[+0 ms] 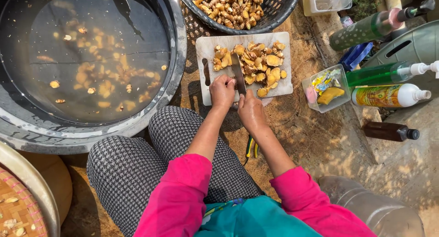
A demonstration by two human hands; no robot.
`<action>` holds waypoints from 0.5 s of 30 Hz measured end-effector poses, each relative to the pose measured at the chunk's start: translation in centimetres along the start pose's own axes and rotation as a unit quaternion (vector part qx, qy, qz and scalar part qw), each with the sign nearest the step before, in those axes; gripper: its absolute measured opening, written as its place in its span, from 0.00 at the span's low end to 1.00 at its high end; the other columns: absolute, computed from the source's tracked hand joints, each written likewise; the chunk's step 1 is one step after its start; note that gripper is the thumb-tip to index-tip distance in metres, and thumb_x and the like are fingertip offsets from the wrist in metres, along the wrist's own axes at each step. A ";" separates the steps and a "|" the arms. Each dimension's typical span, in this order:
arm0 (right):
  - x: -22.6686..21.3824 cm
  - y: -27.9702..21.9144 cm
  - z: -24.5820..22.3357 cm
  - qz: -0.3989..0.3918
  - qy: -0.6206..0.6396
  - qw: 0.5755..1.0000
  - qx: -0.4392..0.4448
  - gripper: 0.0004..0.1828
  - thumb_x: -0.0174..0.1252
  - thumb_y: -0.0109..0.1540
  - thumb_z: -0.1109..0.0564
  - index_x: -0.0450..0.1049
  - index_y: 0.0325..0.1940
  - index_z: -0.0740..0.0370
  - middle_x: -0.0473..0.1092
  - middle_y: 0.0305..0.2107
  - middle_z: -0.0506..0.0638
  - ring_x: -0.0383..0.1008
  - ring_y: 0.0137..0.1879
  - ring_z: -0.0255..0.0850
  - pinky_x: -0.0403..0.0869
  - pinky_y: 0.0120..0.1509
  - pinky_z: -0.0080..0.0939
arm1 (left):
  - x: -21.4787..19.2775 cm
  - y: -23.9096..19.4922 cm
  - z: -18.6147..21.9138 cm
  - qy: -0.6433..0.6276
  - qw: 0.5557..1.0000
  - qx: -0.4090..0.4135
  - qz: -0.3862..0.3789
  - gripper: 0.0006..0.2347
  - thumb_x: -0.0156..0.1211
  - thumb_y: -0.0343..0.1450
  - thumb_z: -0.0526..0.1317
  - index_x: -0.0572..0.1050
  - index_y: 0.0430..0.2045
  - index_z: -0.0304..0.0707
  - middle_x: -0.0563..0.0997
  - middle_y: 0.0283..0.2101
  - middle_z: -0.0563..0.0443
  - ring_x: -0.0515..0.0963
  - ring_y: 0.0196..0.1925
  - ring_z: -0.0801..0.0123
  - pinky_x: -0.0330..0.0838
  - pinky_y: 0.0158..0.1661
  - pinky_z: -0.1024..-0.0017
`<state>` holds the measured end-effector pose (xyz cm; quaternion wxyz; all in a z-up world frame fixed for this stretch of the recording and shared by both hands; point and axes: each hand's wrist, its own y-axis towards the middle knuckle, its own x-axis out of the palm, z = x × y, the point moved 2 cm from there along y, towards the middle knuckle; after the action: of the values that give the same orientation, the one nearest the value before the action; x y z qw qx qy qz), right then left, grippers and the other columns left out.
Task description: The person washes ginger pieces in a bucket of water, then uses a knife to peel and slice them on a cutting board. The person also uses pliers to remove stubborn parts of the ginger. Sliced pieces are placed into a woven tray.
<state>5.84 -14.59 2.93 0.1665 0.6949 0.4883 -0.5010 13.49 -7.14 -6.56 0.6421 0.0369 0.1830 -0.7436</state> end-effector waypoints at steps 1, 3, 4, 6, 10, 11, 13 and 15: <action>0.5 1.0 0.3 0.018 0.012 1.000 -0.018 0.11 0.51 0.69 0.56 0.66 0.43 0.69 0.72 0.24 0.71 0.75 0.35 0.69 0.71 0.39 0.65 | 0.2 0.2 0.0 0.009 1.000 0.018 0.006 0.06 0.68 0.67 0.36 0.78 0.25 0.30 0.81 0.33 0.40 0.81 0.35 0.50 0.74 0.40 0.57; 1.5 2.5 0.9 0.037 0.026 0.998 -0.035 0.10 0.51 0.68 0.56 0.67 0.43 0.69 0.73 0.25 0.70 0.75 0.35 0.69 0.71 0.39 0.66 | 0.2 0.1 -0.2 0.021 0.999 0.038 0.010 0.06 0.68 0.67 0.36 0.78 0.24 0.30 0.81 0.33 0.40 0.80 0.36 0.49 0.74 0.39 0.57; 1.9 3.2 1.0 0.051 0.016 0.997 -0.053 0.11 0.52 0.68 0.55 0.67 0.42 0.69 0.73 0.26 0.70 0.75 0.36 0.69 0.72 0.40 0.66 | 0.0 0.0 -0.2 0.019 0.998 0.050 0.018 0.06 0.68 0.66 0.36 0.79 0.24 0.31 0.81 0.32 0.40 0.81 0.36 0.50 0.74 0.40 0.57; 1.8 3.6 0.8 0.070 0.008 0.995 -0.076 0.13 0.53 0.69 0.54 0.68 0.40 0.68 0.73 0.26 0.71 0.75 0.37 0.70 0.72 0.41 0.66 | -0.1 0.2 0.2 0.017 0.997 0.067 0.029 0.06 0.68 0.66 0.36 0.79 0.24 0.32 0.82 0.31 0.41 0.81 0.35 0.51 0.75 0.41 0.58; 1.1 0.4 0.5 0.036 0.017 0.998 -0.050 0.12 0.50 0.68 0.55 0.67 0.46 0.69 0.72 0.25 0.71 0.75 0.35 0.71 0.71 0.40 0.67 | -0.3 -0.1 -0.1 0.006 1.000 0.002 0.011 0.06 0.68 0.66 0.36 0.79 0.24 0.32 0.82 0.32 0.42 0.83 0.34 0.55 0.76 0.39 0.60; 0.7 -0.7 1.0 0.020 0.026 0.999 -0.026 0.12 0.50 0.68 0.55 0.67 0.47 0.68 0.72 0.24 0.72 0.74 0.35 0.72 0.71 0.40 0.68 | -0.1 -0.5 -0.3 0.003 1.000 0.004 0.011 0.06 0.68 0.66 0.37 0.79 0.25 0.32 0.82 0.32 0.42 0.83 0.34 0.54 0.76 0.40 0.60; 1.5 -1.3 2.2 0.015 0.022 0.999 -0.020 0.12 0.50 0.69 0.55 0.66 0.46 0.69 0.72 0.24 0.72 0.75 0.35 0.71 0.72 0.40 0.67 | -0.2 -0.6 -0.1 0.008 1.000 0.001 0.011 0.06 0.69 0.66 0.37 0.79 0.25 0.32 0.82 0.32 0.41 0.83 0.34 0.54 0.76 0.39 0.60; 1.9 -1.1 2.3 0.012 0.021 0.999 -0.021 0.12 0.50 0.69 0.55 0.65 0.44 0.69 0.72 0.24 0.72 0.75 0.36 0.71 0.72 0.39 0.66 | -0.5 -0.4 -0.1 0.013 1.000 0.004 0.017 0.06 0.69 0.66 0.37 0.80 0.25 0.32 0.82 0.32 0.41 0.82 0.33 0.54 0.76 0.39 0.60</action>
<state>3.68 -14.72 0.56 0.1763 0.7077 0.4935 -0.4739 13.13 -6.61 -6.40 0.6518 0.0525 0.1878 -0.7329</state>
